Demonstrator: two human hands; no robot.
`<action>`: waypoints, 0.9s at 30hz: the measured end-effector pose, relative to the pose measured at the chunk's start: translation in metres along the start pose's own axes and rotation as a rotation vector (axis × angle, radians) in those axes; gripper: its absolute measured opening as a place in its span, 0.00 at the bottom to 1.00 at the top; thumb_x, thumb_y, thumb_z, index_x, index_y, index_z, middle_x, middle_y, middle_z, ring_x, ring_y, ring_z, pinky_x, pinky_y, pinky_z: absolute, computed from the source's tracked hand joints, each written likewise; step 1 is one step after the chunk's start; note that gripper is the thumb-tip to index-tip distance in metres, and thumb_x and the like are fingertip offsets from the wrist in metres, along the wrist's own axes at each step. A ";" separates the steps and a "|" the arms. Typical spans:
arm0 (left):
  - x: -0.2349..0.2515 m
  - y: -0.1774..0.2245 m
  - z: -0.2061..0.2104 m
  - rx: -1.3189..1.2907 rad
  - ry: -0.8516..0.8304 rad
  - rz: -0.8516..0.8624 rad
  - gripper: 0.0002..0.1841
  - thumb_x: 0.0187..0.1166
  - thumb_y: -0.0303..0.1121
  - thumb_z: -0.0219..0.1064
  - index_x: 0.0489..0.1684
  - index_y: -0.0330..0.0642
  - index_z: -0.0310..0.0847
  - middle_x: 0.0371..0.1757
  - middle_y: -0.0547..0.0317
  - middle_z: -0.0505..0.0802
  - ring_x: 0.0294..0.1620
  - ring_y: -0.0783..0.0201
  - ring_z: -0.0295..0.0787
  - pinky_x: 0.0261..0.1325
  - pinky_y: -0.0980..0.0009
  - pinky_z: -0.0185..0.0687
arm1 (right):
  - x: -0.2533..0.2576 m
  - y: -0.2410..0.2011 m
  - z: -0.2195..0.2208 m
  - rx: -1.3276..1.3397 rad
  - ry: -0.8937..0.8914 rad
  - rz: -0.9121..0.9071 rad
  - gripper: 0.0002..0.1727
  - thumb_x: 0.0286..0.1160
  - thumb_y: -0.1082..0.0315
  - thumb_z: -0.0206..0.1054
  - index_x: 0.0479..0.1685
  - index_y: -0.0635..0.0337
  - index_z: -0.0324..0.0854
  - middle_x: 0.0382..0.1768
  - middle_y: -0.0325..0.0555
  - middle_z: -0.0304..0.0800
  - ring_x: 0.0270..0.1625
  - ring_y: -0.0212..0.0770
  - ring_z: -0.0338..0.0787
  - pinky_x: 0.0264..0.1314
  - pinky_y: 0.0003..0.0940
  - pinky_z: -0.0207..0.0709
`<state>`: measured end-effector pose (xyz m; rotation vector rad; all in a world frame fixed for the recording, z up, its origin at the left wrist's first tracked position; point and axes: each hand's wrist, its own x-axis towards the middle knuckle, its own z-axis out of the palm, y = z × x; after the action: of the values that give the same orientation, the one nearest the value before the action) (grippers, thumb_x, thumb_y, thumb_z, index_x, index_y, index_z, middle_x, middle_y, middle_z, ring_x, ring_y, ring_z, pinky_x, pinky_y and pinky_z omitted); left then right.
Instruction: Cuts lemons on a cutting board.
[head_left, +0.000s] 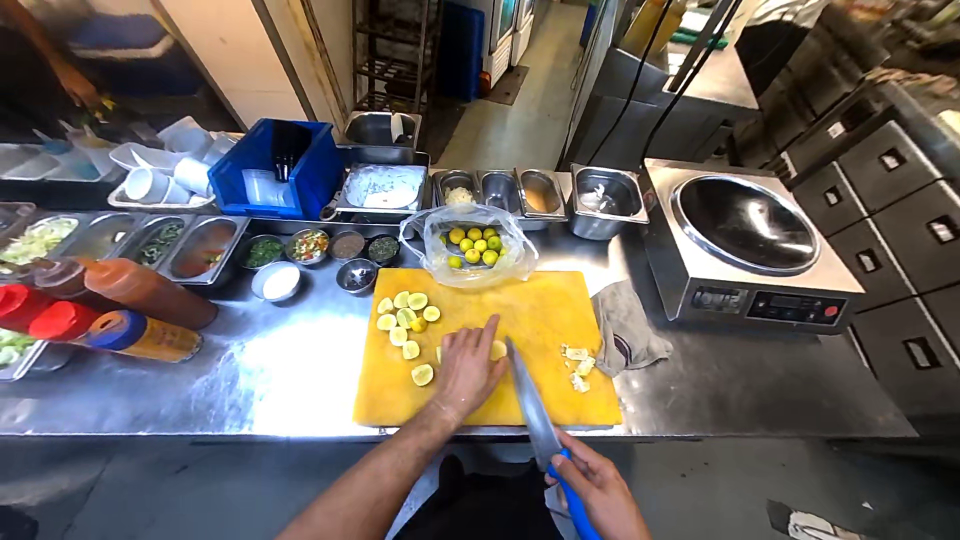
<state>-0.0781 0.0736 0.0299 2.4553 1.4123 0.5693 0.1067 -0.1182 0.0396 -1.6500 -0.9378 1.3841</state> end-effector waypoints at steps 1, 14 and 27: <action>-0.007 -0.014 -0.003 0.037 0.050 -0.001 0.36 0.76 0.48 0.72 0.86 0.47 0.70 0.57 0.53 0.94 0.62 0.49 0.88 0.71 0.45 0.74 | 0.000 0.001 -0.005 0.019 0.061 -0.011 0.26 0.83 0.68 0.60 0.81 0.60 0.76 0.37 0.48 0.95 0.26 0.40 0.91 0.27 0.34 0.87; -0.032 -0.105 -0.010 0.237 0.197 0.135 0.13 0.83 0.46 0.65 0.55 0.57 0.93 0.62 0.58 0.92 0.77 0.45 0.78 0.83 0.33 0.57 | 0.048 -0.015 0.052 0.029 -0.152 -0.088 0.26 0.86 0.62 0.59 0.81 0.58 0.75 0.40 0.47 0.95 0.27 0.39 0.90 0.27 0.34 0.87; -0.012 -0.108 -0.026 0.143 0.269 0.157 0.20 0.84 0.53 0.61 0.56 0.51 0.92 0.67 0.57 0.89 0.76 0.51 0.79 0.82 0.43 0.66 | 0.029 -0.020 0.017 0.125 0.362 -0.015 0.26 0.86 0.71 0.59 0.82 0.67 0.71 0.34 0.52 0.93 0.23 0.39 0.89 0.24 0.32 0.84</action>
<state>-0.1786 0.1174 0.0066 2.7024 1.4046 0.8913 0.0927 -0.0818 0.0437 -1.7183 -0.6397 1.0624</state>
